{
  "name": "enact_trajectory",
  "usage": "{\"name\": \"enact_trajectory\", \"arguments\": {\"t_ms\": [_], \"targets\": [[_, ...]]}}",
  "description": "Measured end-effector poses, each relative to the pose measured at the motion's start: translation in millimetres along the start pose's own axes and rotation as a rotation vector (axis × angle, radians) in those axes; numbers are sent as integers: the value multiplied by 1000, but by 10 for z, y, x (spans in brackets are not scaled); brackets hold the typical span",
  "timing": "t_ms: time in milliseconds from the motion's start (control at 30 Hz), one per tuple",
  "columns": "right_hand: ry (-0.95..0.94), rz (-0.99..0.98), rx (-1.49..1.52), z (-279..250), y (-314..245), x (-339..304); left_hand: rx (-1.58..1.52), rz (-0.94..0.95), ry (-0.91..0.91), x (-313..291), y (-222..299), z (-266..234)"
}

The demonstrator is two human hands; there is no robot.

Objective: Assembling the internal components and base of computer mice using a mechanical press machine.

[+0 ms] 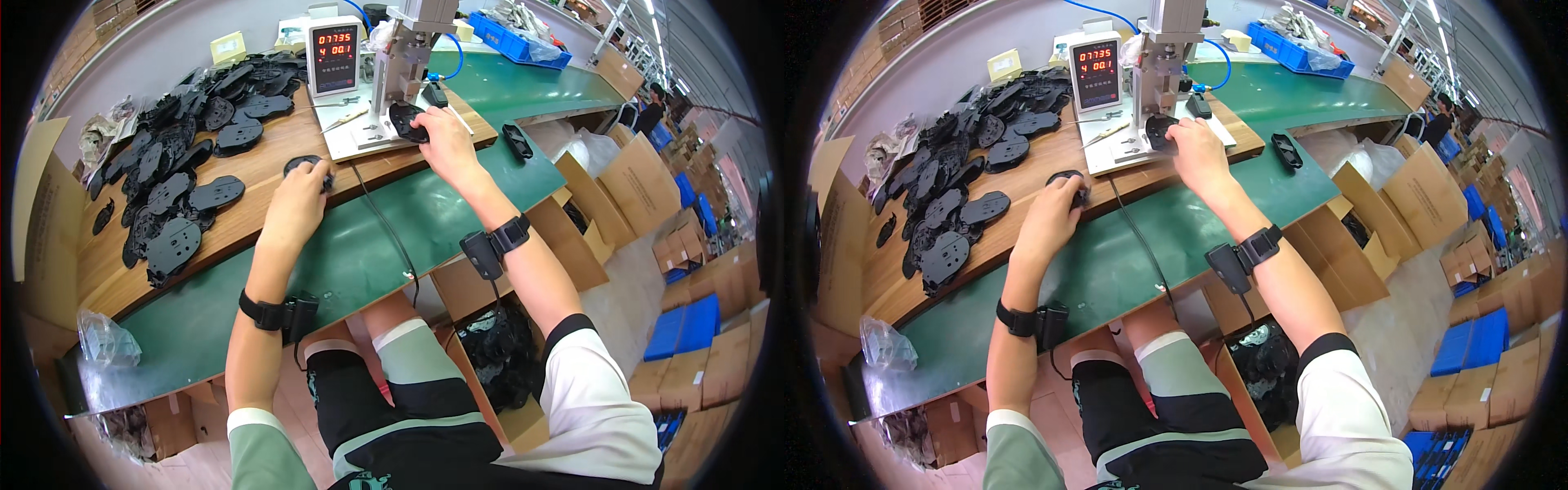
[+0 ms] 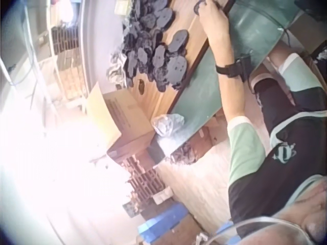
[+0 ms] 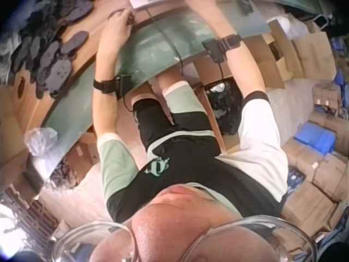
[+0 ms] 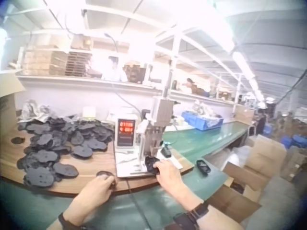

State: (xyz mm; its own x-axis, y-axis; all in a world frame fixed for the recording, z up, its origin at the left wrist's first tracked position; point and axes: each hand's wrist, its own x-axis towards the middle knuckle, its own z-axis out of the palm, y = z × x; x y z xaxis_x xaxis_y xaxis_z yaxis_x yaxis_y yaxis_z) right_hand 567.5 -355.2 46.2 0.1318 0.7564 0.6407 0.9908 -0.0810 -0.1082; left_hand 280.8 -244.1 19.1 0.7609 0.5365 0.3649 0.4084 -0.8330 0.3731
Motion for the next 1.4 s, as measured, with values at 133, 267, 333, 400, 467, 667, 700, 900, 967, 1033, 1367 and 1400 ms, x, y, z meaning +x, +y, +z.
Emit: {"name": "enact_trajectory", "arguments": {"t_ms": [133, 267, 333, 400, 467, 667, 700, 900, 967, 1033, 1367, 1400], "targets": [[17, -12, -1, 24, 4, -9, 6, -6, 201, -1, 12, -2], [7, -9, -11, 3, 19, -19, 39, -154, 113, 66, 21, -58], [12, -9, -7, 3, 32, -7, 6, -147, 260, 75, 46, -16], [15, -14, -6, 14, 31, 2, -21, -81, 375, 85, 38, 30], [22, -19, 4, 18, -2, 10, -44, 43, 456, 111, 25, 38], [4, 10, 43, 17, 37, 17, -130, 299, 457, 166, 304, 74], [-27, 16, 42, -18, 85, 51, -121, 328, 443, 231, 370, 87], [200, 168, 247, -285, 193, -192, 215, 390, 302, 712, 690, 342], [303, 278, 192, -451, 263, -726, 233, 447, 271, 915, 802, 535], [383, 370, 284, -655, 77, -1294, 300, 467, 245, 1011, 840, 640], [171, 908, 76, -807, -110, -4535, 382, 345, 176, 1145, 987, 840], [108, 923, 37, -781, -92, -4831, 381, 365, 201, 1145, 975, 859]]}}
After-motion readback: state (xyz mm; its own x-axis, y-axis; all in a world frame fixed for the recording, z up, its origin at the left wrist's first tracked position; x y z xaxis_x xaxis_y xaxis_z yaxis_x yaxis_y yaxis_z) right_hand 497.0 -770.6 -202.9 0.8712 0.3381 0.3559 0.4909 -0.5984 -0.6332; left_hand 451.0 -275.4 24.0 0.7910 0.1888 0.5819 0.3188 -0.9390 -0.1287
